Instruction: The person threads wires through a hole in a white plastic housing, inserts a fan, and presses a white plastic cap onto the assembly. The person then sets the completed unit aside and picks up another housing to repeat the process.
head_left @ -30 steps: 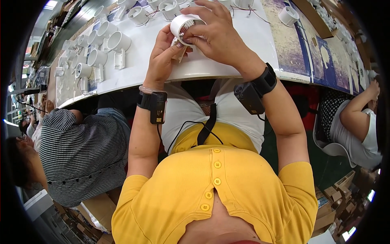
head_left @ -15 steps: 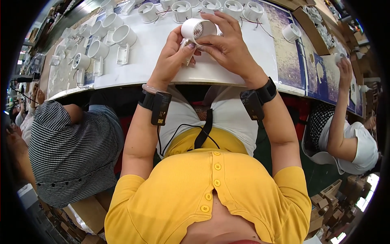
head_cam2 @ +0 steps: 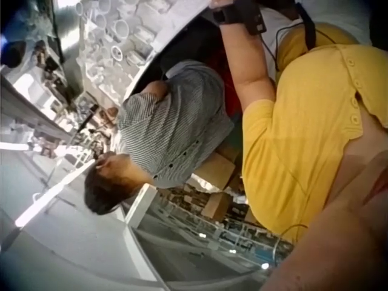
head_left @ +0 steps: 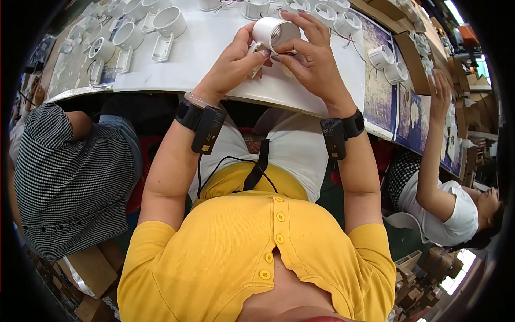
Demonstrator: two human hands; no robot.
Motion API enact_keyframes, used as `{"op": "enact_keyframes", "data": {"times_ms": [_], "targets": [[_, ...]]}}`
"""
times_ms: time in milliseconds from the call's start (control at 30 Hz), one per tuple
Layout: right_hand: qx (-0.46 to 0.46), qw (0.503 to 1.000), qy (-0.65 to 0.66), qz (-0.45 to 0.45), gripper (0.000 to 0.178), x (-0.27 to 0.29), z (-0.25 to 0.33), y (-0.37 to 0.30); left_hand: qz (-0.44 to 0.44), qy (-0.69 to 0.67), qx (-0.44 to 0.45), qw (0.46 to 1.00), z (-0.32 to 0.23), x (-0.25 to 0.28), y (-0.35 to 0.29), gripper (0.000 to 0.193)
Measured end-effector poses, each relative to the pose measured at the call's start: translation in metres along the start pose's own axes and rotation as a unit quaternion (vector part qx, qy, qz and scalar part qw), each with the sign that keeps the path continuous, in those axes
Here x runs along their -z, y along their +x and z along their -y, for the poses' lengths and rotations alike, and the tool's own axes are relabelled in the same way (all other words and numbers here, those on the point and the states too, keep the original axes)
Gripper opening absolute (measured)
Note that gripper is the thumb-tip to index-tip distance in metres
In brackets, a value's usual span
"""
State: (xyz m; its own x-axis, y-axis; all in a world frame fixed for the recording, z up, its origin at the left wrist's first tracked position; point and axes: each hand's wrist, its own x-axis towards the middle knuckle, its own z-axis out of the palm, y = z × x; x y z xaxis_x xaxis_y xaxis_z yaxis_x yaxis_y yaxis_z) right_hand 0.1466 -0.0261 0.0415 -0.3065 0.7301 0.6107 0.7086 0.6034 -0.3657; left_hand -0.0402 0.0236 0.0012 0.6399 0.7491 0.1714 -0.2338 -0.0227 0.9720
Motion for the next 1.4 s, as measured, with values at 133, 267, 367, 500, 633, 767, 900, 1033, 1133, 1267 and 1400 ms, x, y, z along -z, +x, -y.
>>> {"op": "enact_keyframes", "data": {"times_ms": [133,267,367,500,633,767,900,1033,1133,1267,1400], "targets": [[-0.025,0.999,-0.029,-0.029,0.033,-0.005,0.001,-0.010,-0.023,0.022,-0.031,0.999,0.005,0.001,0.000,0.055],[-0.200,0.976,0.059,-0.062,0.053,-0.002,-0.003,-0.035,-0.039,0.002,-0.028,0.999,0.005,0.000,0.001,0.055],[-0.314,0.922,0.227,0.012,0.067,-0.002,-0.006,-0.042,-0.041,0.010,-0.041,0.998,0.008,0.002,0.000,0.055],[-0.282,0.942,0.183,-0.019,0.065,-0.007,-0.010,-0.038,-0.039,0.029,-0.047,0.998,0.010,0.002,0.001,0.056],[-0.069,0.991,-0.091,-0.070,0.064,0.010,-0.005,-0.027,-0.044,0.091,-0.041,0.994,0.007,-0.003,0.001,0.058],[-0.018,0.994,-0.090,-0.054,0.064,0.019,0.000,-0.016,-0.069,0.062,0.005,0.996,-0.001,-0.012,-0.008,0.059],[-0.022,0.999,0.042,-0.003,0.061,0.031,-0.001,-0.004,-0.065,0.006,0.070,0.995,-0.011,-0.018,-0.008,0.060],[-0.099,0.975,0.194,0.052,0.060,0.028,-0.005,0.005,-0.061,0.021,0.115,0.991,-0.012,-0.021,-0.007,0.058],[-0.078,0.973,0.201,0.085,0.061,0.026,-0.009,0.009,-0.077,0.130,0.093,0.984,-0.007,-0.018,-0.007,0.054],[-0.053,0.981,0.158,0.097,0.056,0.022,-0.008,0.013,-0.139,0.370,-0.040,0.918,0.001,-0.011,-0.010,0.044],[-0.044,0.985,0.154,0.069,0.050,0.021,-0.001,0.029,-0.216,0.496,-0.190,0.819,-0.001,-0.010,-0.016,0.034]]}}
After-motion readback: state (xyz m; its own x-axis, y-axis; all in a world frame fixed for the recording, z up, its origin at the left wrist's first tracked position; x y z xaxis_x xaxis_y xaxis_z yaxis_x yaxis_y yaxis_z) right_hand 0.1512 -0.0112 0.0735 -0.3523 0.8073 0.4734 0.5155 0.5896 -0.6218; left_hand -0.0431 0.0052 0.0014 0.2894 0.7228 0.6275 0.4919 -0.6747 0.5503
